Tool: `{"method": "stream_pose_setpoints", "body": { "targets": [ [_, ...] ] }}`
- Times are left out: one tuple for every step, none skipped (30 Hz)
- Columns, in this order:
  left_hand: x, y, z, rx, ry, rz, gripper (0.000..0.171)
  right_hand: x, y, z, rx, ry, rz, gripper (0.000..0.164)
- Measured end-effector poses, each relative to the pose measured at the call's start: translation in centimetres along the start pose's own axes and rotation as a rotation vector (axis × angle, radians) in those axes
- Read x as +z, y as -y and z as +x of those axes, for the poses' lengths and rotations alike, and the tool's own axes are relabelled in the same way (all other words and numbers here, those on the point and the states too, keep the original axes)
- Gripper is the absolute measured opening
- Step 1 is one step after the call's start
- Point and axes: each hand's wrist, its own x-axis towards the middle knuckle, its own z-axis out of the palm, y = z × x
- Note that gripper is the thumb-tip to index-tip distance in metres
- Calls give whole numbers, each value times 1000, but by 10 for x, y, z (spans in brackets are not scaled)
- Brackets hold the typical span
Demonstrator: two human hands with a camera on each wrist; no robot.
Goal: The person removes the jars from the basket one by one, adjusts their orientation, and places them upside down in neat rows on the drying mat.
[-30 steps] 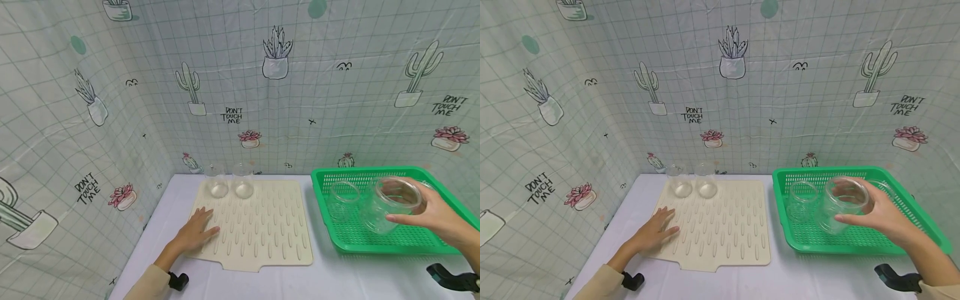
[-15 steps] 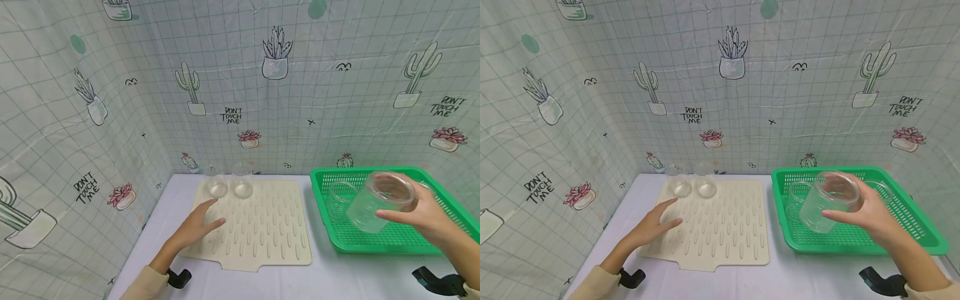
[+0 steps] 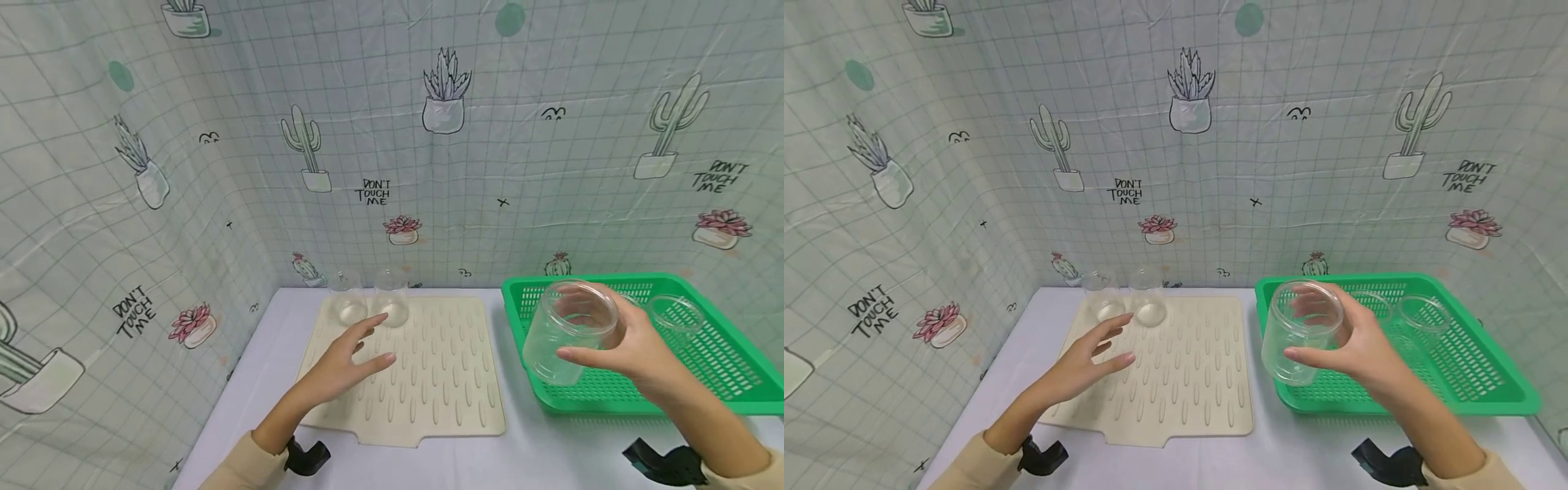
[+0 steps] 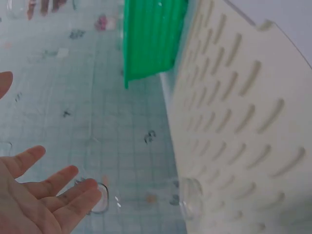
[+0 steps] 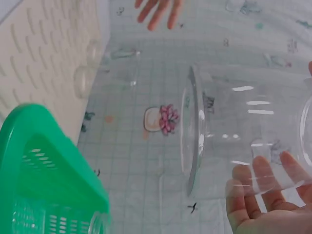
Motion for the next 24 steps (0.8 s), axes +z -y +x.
{"method": "stream_pose_setpoints", "body": {
  "targets": [
    [1, -3, 0, 23, 9, -13, 69, 4, 1, 1, -4, -7, -32, 77],
    [3, -7, 1, 45, 16, -25, 69, 9, 1, 2, -11, -15, -70, 78],
    [4, -10, 1, 65, 21, -39, 68, 13, 2, 3, -12, -27, -110, 79],
    [6, -14, 1, 83, 26, -51, 68, 18, 3, 3, -9, -39, -154, 79],
    [8, -18, 1, 99, 31, -62, 68, 22, 4, 3, 2, -55, -201, 79],
    [9, -22, 1, 113, 37, -75, 68, 27, 6, 3, 20, -70, -251, 80],
    [11, -25, 1, 124, 42, -87, 68, 32, 7, 4, 34, -84, -302, 80],
    [13, -29, 1, 135, 46, -100, 68, 37, 8, 4, 47, -97, -347, 81],
    [15, -33, 0, 145, 50, -113, 69, 41, 9, 4, 55, -109, -386, 81],
    [17, -36, 0, 156, 53, -123, 69, 45, 10, 4, 56, -121, -432, 81],
    [19, -40, 0, 167, 54, -134, 69, 49, 10, 5, 48, -131, -468, 82],
    [21, -43, 0, 180, 57, -146, 70, 52, 10, 5, 36, -140, -504, 82],
    [23, -46, 0, 192, 58, -157, 70, 56, 10, 5, 23, -149, -536, 82],
    [25, -50, 0, 205, 59, -167, 70, 59, 10, 6, 9, -158, -563, 82],
    [27, -52, 0, 216, 60, -176, 71, 62, 10, 6, -9, -166, -585, 83],
    [29, -55, 0, 225, 61, -184, 71, 65, 10, 6, -23, -171, -601, 83],
    [31, -57, 0, 232, 61, -190, 72, 67, 10, 7, -39, -173, -610, 83],
    [33, -60, 0, 238, 60, -194, 73, 70, 9, 7, -53, -174, -619, 84],
    [35, -62, 0, 242, 57, -196, 73, 72, 9, 8, -72, -173, -627, 84],
    [37, -64, 0, 248, 53, -197, 74, 75, 8, 9, -88, -171, -637, 85],
    [39, -66, 0, 252, 48, -196, 75, 76, 8, 9, -107, -168, -645, 85],
    [41, -68, 1, 259, 43, -194, 76, 78, 7, 10, -127, -164, -654, 85],
    [42, -70, 1, 265, 38, -191, 78, 80, 6, 10, -149, -163, -666, 85],
    [44, -71, 1, 271, 33, -187, 78, 81, 5, 11, -168, -160, -680, 85]
  ]
}}
